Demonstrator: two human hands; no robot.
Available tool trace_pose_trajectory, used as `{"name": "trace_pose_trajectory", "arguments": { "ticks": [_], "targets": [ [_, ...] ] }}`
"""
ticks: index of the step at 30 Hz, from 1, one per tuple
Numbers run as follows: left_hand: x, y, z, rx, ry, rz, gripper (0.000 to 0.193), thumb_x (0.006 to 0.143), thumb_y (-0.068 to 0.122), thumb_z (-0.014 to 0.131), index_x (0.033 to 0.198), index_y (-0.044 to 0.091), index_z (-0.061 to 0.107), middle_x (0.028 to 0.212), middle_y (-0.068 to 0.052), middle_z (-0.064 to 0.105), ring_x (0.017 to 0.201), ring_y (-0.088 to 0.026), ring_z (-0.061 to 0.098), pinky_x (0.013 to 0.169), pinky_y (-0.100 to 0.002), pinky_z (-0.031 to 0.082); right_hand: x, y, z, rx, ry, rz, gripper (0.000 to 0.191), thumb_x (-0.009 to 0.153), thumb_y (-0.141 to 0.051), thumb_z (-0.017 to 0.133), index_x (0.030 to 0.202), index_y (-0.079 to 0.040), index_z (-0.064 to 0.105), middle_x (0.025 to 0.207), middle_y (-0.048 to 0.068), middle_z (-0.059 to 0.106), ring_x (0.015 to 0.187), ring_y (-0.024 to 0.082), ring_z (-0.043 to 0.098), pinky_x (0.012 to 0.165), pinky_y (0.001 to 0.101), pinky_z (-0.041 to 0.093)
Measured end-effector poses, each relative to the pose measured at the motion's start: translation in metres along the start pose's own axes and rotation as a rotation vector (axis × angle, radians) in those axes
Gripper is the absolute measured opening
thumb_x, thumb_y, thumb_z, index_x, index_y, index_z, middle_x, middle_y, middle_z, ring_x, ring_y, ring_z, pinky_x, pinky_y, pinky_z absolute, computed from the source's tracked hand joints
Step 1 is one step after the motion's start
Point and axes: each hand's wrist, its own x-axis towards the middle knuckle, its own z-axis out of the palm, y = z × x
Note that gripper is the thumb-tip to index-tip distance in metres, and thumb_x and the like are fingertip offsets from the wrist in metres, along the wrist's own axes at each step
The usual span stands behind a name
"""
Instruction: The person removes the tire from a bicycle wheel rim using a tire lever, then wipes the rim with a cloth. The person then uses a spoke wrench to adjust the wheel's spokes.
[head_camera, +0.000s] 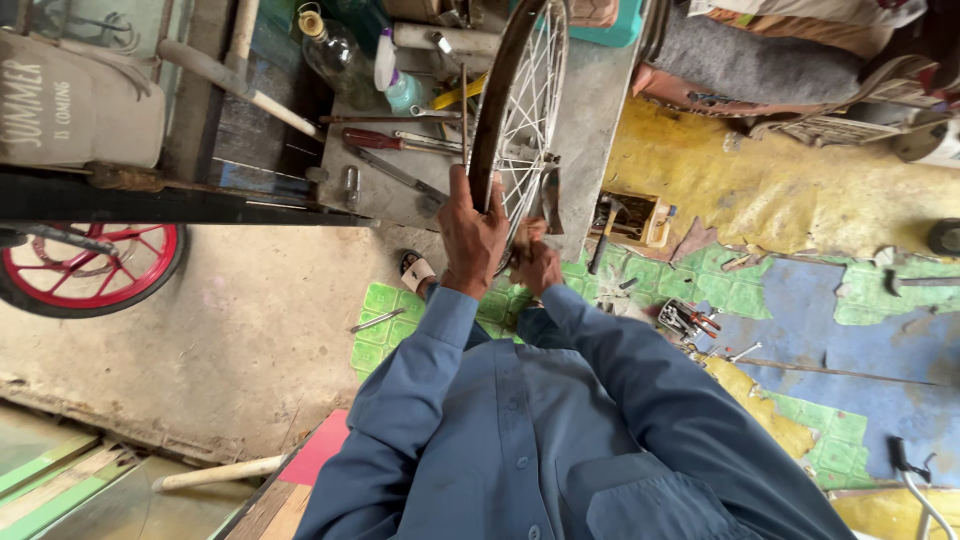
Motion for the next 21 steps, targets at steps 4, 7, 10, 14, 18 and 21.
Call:
{"name": "trace_pose_trajectory", "arguments": {
  "ticks": [4,7,10,14,18,21],
  "targets": [
    [0.001,0.003,0.002,-0.009,-0.012,0.017,0.024,0.101,0.014,0.067,0.106,0.003,0.047,0.072,-0.018,0.065,0.064,-0.035,0.071,0.054,-0.045,0.049,-0.005,0.000,-0.008,-0.073,-0.050,-0.098,0.035,0.086,-0.009,0.067,0.121,-0.008,0.071,0.092,0.023,0.070,0.079,0.036,0.069,0.067,0.0481,0.054],
    [-0.005,0.009,0.002,-0.006,-0.006,0.044,0.025,0.099,0.014,0.068,0.106,0.003,0.047,0.073,-0.020,0.065,0.068,-0.040,0.069,0.056,-0.047,0.049,0.007,0.001,-0.013,-0.160,-0.148,-0.026,0.034,0.087,-0.011,0.067,0.121,-0.011,0.073,0.093,0.020,0.071,0.079,0.036,0.068,0.066,0.0488,0.053],
    [-0.006,0.016,0.001,-0.016,-0.016,0.047,0.027,0.099,0.016,0.068,0.108,0.002,0.047,0.075,-0.021,0.066,0.070,-0.041,0.069,0.059,-0.048,0.050,0.019,0.003,-0.013,0.040,-0.264,0.056,0.033,0.089,-0.011,0.063,0.121,-0.008,0.072,0.088,0.016,0.073,0.074,0.028,0.070,0.064,0.0441,0.056],
    [0.002,0.025,0.001,-0.007,-0.015,0.038,0.042,0.100,0.022,0.070,0.118,-0.006,0.045,0.081,-0.024,0.065,0.063,-0.038,0.070,0.061,-0.047,0.055,0.016,0.003,-0.007,0.210,-0.260,0.077,0.038,0.089,-0.008,0.051,0.122,-0.007,0.071,0.083,0.010,0.076,0.067,0.016,0.071,0.061,0.0346,0.060],
    [0.003,0.032,-0.004,0.008,0.003,0.252,0.035,0.100,0.023,0.067,0.117,-0.002,0.049,0.084,-0.023,0.067,0.070,-0.041,0.069,0.060,-0.045,0.054,-0.014,0.002,0.000,0.263,-0.317,-0.223,0.022,0.088,-0.018,0.073,0.102,0.000,0.074,0.084,0.016,0.076,0.071,0.019,0.071,0.065,0.0376,0.059],
    [0.002,0.033,-0.007,0.101,-0.127,0.122,0.027,0.105,0.024,0.066,0.111,0.004,0.049,0.080,-0.018,0.069,0.068,-0.036,0.072,0.058,-0.043,0.056,-0.039,0.000,0.000,0.327,-0.388,0.174,0.024,0.093,-0.020,0.070,0.094,0.003,0.073,0.077,0.017,0.074,0.069,0.021,0.070,0.063,0.0385,0.059]
  ]
}}
